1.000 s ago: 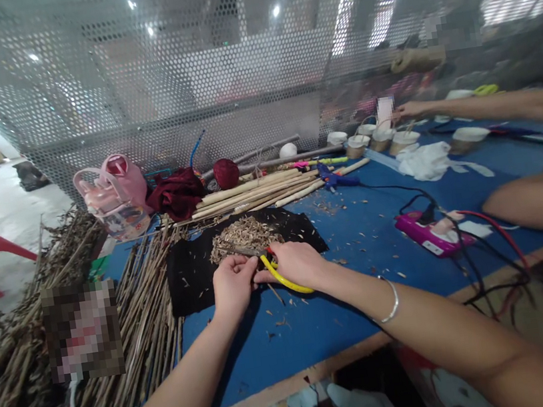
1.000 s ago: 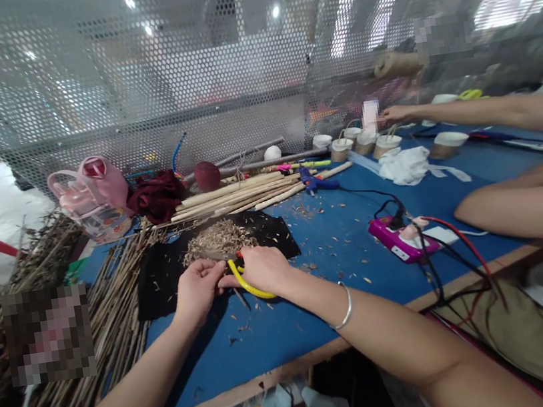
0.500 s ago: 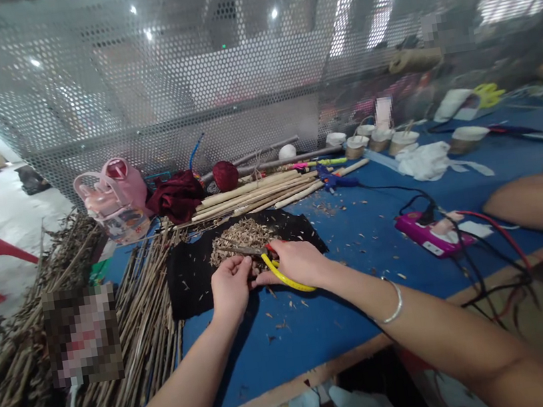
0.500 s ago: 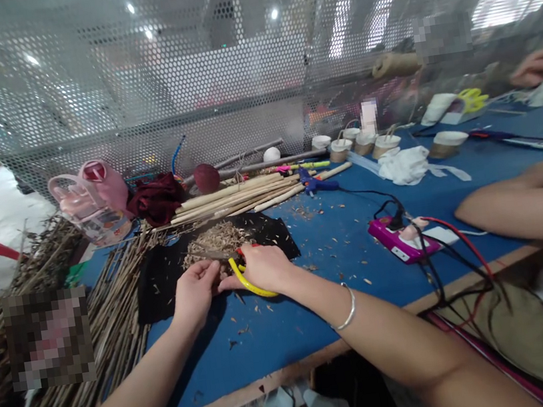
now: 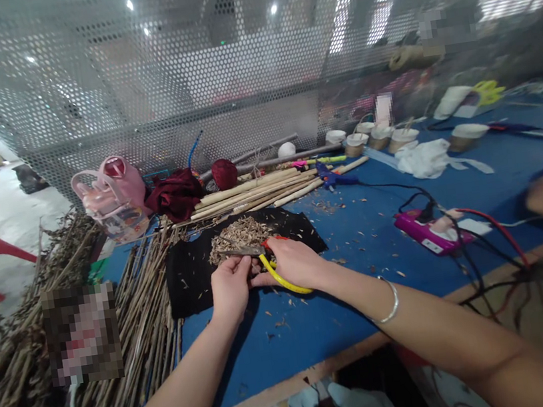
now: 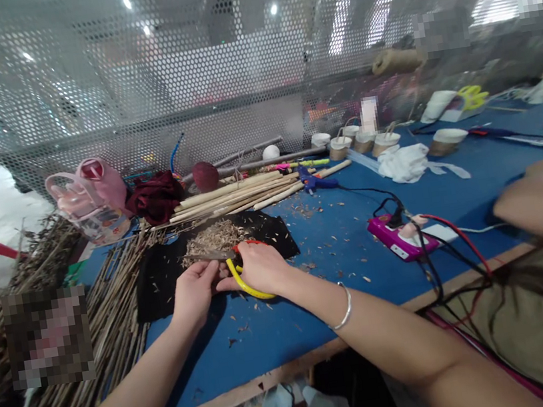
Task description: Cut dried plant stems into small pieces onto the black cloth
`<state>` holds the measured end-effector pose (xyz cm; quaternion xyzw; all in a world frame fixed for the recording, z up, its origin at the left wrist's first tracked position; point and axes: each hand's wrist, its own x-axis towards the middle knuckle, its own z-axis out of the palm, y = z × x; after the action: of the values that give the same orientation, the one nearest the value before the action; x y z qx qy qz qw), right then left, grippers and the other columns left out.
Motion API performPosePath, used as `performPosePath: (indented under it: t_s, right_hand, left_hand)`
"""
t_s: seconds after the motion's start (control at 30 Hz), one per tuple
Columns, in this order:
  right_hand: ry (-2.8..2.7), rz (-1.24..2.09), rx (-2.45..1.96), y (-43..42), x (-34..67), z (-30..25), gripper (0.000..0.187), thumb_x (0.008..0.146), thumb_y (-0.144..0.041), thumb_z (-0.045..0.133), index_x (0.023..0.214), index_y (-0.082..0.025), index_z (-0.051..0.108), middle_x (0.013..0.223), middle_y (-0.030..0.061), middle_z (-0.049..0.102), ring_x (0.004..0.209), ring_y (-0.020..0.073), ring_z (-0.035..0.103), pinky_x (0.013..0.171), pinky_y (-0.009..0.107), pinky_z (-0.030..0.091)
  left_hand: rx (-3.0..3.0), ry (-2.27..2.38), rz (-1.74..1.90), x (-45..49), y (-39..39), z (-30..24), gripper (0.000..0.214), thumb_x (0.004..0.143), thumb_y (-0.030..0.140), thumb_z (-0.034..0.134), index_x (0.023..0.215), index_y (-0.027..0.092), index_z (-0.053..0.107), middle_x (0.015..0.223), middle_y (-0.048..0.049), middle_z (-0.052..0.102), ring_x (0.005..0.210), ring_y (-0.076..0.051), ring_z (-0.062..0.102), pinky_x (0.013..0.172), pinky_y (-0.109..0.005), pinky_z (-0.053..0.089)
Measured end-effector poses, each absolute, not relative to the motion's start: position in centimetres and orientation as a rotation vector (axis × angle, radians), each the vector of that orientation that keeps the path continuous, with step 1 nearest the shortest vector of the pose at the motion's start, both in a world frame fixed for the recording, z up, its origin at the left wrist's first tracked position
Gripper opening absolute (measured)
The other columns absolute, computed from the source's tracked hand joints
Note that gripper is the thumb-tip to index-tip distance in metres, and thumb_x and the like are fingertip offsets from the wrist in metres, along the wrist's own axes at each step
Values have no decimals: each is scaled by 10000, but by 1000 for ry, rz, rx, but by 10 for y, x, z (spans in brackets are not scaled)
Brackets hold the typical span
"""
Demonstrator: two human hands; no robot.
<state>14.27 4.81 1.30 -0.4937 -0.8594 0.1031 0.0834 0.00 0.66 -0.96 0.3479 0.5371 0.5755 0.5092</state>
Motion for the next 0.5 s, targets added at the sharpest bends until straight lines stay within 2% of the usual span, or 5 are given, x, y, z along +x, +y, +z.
performPosePath:
  t_s: [0.2, 0.37, 0.5]
  right_hand:
    - [-2570, 303, -1533, 46, 140, 12, 675, 626, -772, 424, 930, -172, 475, 826, 89, 639, 776, 255, 624, 593, 283, 388]
    - [-2576, 265, -1478, 47, 141, 15, 714, 582, -780, 462, 930, -157, 479, 847, 107, 625, 792, 254, 610, 619, 286, 394]
    - [-2590, 237, -1447, 49, 142, 16, 712, 575, -765, 491, 934, -151, 486, 888, 128, 619, 840, 265, 598, 660, 290, 398]
  left_hand:
    - [846, 1269, 1304, 5, 3, -7, 260, 663, 383, 627, 718, 128, 624, 564, 3, 589, 441, -70, 464, 442, -180, 380]
    - [890, 1253, 1313, 9, 0, -4, 251, 665, 386, 621, 694, 136, 620, 582, 0, 597, 495, -85, 490, 474, -181, 376]
    - [936, 1247, 1279, 9, -1, -4, 270, 681, 405, 602, 618, 142, 598, 544, 15, 573, 456, -69, 449, 453, -172, 340]
